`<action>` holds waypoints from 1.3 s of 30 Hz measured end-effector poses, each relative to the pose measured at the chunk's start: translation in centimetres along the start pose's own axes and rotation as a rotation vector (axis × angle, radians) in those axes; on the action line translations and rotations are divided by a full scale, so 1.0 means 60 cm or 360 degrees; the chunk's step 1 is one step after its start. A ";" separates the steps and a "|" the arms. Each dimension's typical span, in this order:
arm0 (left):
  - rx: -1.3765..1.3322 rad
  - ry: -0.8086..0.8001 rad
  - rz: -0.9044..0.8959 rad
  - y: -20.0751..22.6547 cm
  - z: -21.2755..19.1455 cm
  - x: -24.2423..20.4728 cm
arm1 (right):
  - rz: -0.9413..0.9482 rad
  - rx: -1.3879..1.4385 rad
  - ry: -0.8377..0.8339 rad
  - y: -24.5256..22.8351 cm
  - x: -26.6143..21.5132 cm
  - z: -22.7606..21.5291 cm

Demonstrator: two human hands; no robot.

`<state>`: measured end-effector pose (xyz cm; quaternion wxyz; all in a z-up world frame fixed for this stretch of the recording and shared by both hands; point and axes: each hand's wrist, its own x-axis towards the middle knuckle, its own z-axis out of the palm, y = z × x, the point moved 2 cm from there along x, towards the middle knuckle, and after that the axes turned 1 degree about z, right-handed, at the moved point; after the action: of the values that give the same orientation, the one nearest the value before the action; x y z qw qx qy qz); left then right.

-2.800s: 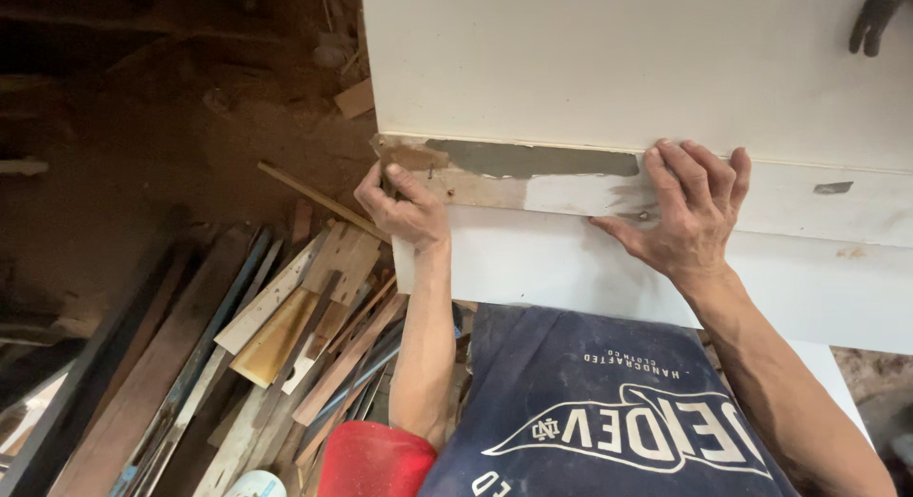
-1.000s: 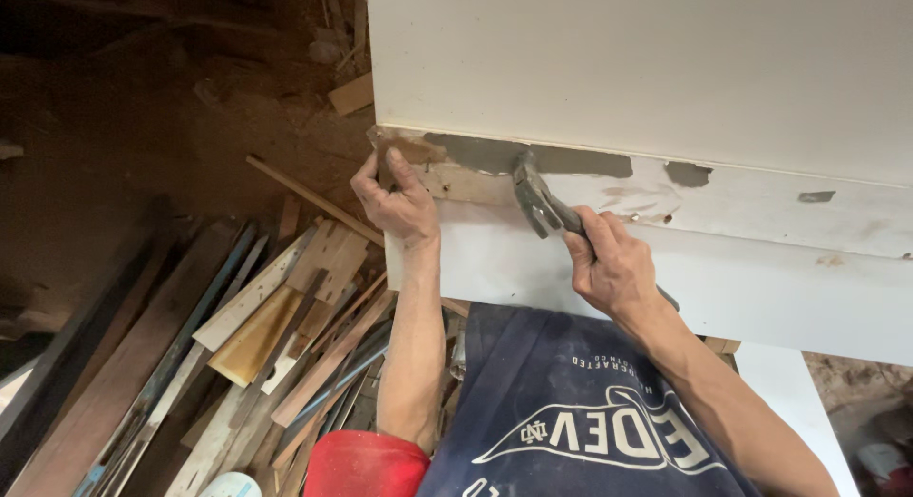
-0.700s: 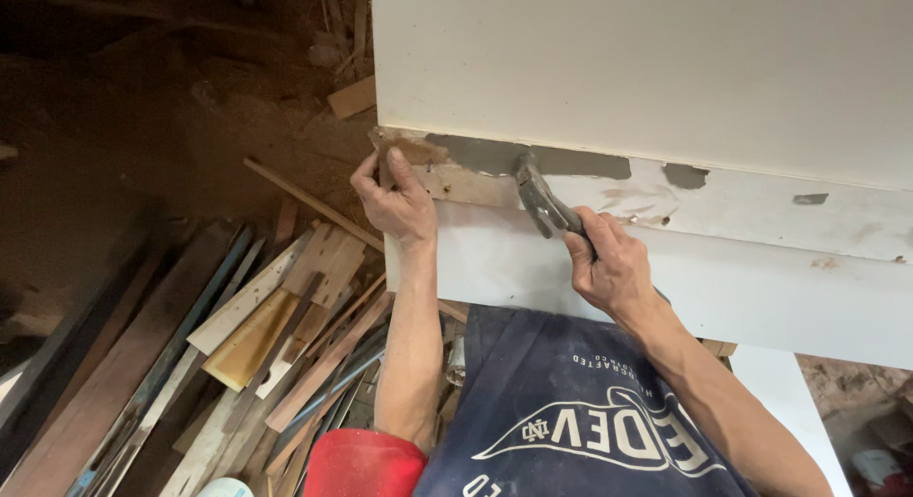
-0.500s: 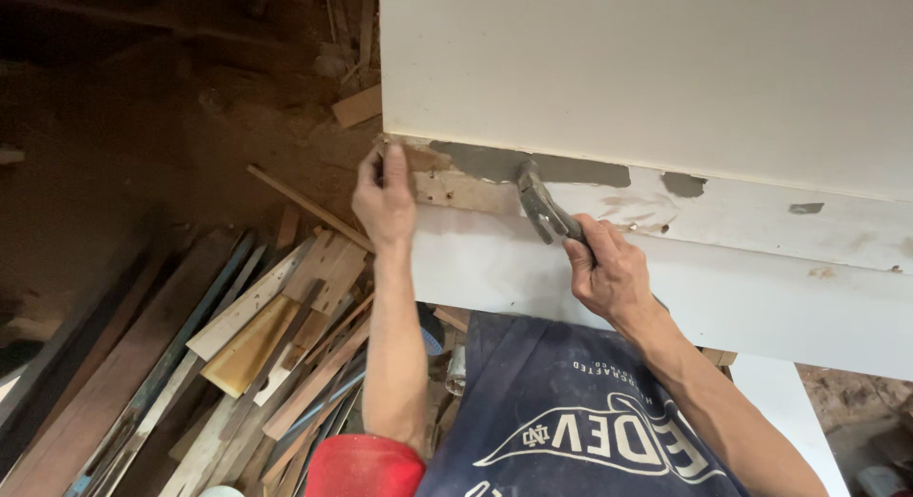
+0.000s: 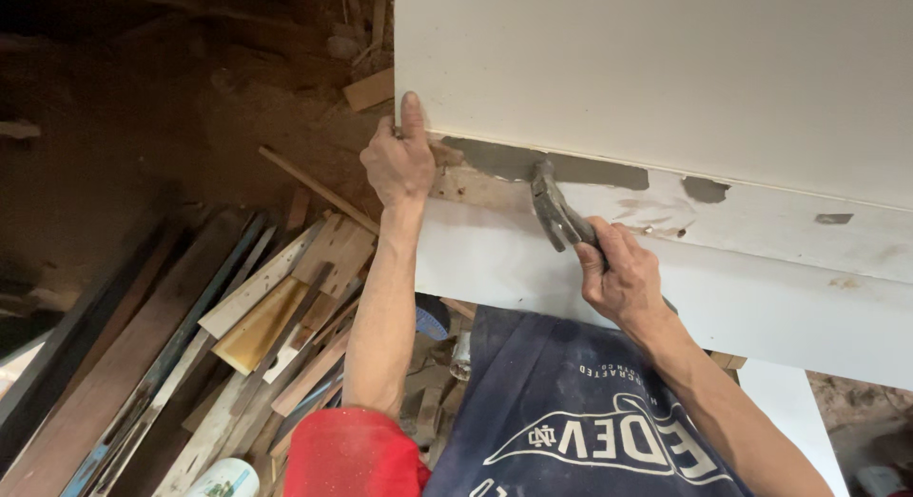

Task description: The person hammers nails into a wooden strip attached to a white board, then uses a circular saw to cut the strip and measures the board with a tape measure. The person handles the wooden strip, hammer, nails, circular saw, and tape measure throughout the task.

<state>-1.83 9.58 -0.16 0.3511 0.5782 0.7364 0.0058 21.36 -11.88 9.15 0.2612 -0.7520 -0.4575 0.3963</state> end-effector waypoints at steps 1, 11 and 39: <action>0.0014 0.0024 0.0036 0.003 0.000 -0.001 | -0.0005 -0.0006 0.0002 0.001 0.000 0.000; 0.0036 -0.0080 -0.0130 0.010 0.001 -0.005 | -0.0060 0.0015 0.0035 -0.002 -0.001 0.002; -0.0187 0.0083 0.0017 -0.003 0.003 -0.008 | -0.0381 -0.0082 -0.0060 -0.141 0.008 0.097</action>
<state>-1.85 9.05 -0.11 0.3650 0.5602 0.7407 0.0660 12.56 -7.50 12.20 0.2787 -0.6909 -0.5587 0.3644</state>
